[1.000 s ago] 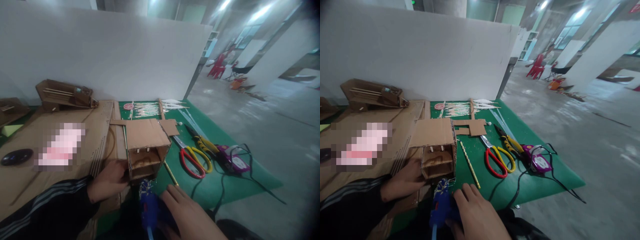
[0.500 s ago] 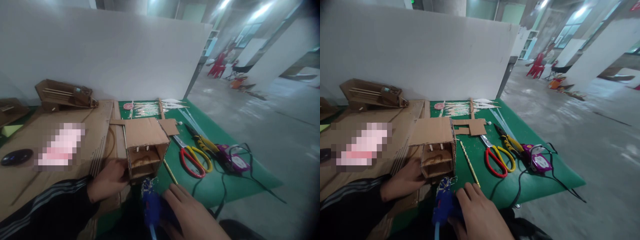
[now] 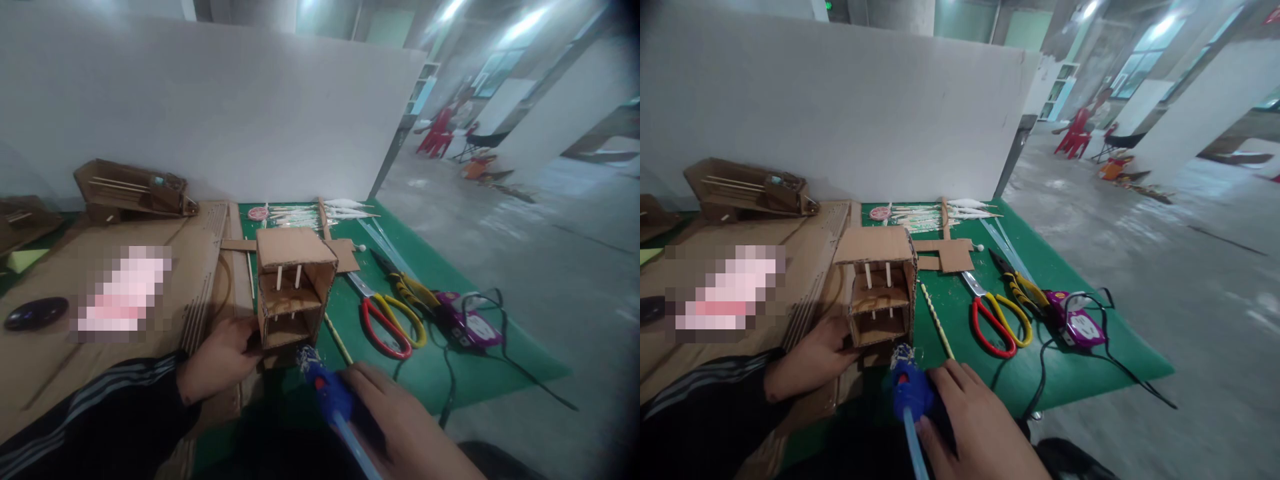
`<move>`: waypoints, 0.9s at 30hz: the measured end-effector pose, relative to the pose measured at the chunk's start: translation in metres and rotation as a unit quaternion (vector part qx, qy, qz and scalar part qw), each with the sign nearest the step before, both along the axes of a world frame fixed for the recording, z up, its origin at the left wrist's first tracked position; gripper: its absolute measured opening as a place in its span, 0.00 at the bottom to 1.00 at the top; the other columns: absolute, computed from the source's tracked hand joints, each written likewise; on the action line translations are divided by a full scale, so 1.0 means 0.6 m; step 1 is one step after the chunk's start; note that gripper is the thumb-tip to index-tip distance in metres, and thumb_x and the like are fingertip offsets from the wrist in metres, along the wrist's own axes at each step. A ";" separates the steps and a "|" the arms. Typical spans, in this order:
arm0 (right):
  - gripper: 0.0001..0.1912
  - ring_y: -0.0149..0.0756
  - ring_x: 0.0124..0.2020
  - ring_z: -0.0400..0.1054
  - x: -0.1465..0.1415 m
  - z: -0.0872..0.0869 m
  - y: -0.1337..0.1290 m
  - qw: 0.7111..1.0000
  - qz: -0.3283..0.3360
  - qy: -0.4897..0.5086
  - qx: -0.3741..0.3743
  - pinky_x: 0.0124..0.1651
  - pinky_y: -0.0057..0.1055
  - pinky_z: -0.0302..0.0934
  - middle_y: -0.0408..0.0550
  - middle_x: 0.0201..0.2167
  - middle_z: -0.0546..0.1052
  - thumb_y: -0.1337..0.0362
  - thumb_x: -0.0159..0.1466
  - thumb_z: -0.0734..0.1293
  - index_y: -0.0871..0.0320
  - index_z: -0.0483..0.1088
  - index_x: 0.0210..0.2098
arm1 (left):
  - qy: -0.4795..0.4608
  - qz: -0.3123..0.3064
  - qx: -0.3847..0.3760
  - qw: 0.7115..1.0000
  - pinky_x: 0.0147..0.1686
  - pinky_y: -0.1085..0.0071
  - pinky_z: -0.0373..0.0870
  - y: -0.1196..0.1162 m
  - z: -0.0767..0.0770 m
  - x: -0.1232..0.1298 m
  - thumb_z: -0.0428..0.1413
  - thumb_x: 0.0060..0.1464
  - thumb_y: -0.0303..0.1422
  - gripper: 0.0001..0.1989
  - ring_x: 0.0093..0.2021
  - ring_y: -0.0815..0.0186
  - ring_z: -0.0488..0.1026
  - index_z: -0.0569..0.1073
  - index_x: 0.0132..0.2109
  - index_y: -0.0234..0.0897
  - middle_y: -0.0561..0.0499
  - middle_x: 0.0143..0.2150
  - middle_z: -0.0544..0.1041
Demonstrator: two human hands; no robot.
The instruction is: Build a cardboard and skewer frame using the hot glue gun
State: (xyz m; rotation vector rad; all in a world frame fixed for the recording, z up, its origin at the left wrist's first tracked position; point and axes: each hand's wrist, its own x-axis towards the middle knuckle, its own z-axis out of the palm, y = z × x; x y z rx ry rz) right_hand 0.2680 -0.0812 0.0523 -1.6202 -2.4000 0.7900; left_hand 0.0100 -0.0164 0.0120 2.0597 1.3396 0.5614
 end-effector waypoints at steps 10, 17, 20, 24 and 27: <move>0.26 0.49 0.55 0.71 0.025 0.002 0.003 0.992 -0.109 0.062 -0.015 0.56 0.38 0.69 0.53 0.54 0.77 0.45 0.69 0.57 0.55 0.73 0.53 | 0.020 0.013 -0.027 0.999 0.51 0.66 0.71 0.003 -0.005 -0.001 0.47 0.66 0.42 0.18 0.51 0.57 0.78 0.76 0.51 0.41 0.48 0.48 0.82; 0.27 0.47 0.50 0.73 0.024 0.009 0.025 0.984 -0.119 0.099 -0.084 0.56 0.41 0.68 0.52 0.46 0.80 0.43 0.69 0.56 0.56 0.75 0.46 | 0.015 0.036 -0.038 0.999 0.45 0.69 0.72 0.002 -0.003 0.002 0.47 0.66 0.42 0.16 0.45 0.61 0.80 0.74 0.52 0.43 0.53 0.43 0.83; 0.25 0.46 0.45 0.74 0.020 0.014 0.028 0.985 -0.113 0.110 -0.065 0.56 0.40 0.67 0.50 0.39 0.80 0.44 0.70 0.56 0.55 0.75 0.41 | 0.028 0.052 -0.031 0.998 0.42 0.68 0.71 0.001 0.000 0.005 0.49 0.65 0.41 0.14 0.42 0.61 0.79 0.75 0.48 0.42 0.52 0.42 0.82; 0.26 0.48 0.47 0.73 0.024 0.010 0.028 0.987 -0.118 0.094 -0.059 0.56 0.41 0.67 0.52 0.43 0.80 0.42 0.69 0.56 0.55 0.75 0.44 | 0.054 0.066 -0.017 0.996 0.43 0.65 0.68 0.000 0.005 0.008 0.50 0.63 0.41 0.12 0.42 0.58 0.78 0.75 0.42 0.41 0.51 0.40 0.81; 0.28 0.48 0.51 0.72 0.027 0.008 0.029 0.987 -0.118 0.091 -0.062 0.57 0.41 0.67 0.53 0.52 0.77 0.41 0.69 0.56 0.55 0.73 0.52 | 0.072 0.067 -0.005 0.995 0.46 0.61 0.65 -0.003 0.007 0.009 0.50 0.63 0.43 0.13 0.44 0.56 0.77 0.75 0.42 0.41 0.50 0.41 0.81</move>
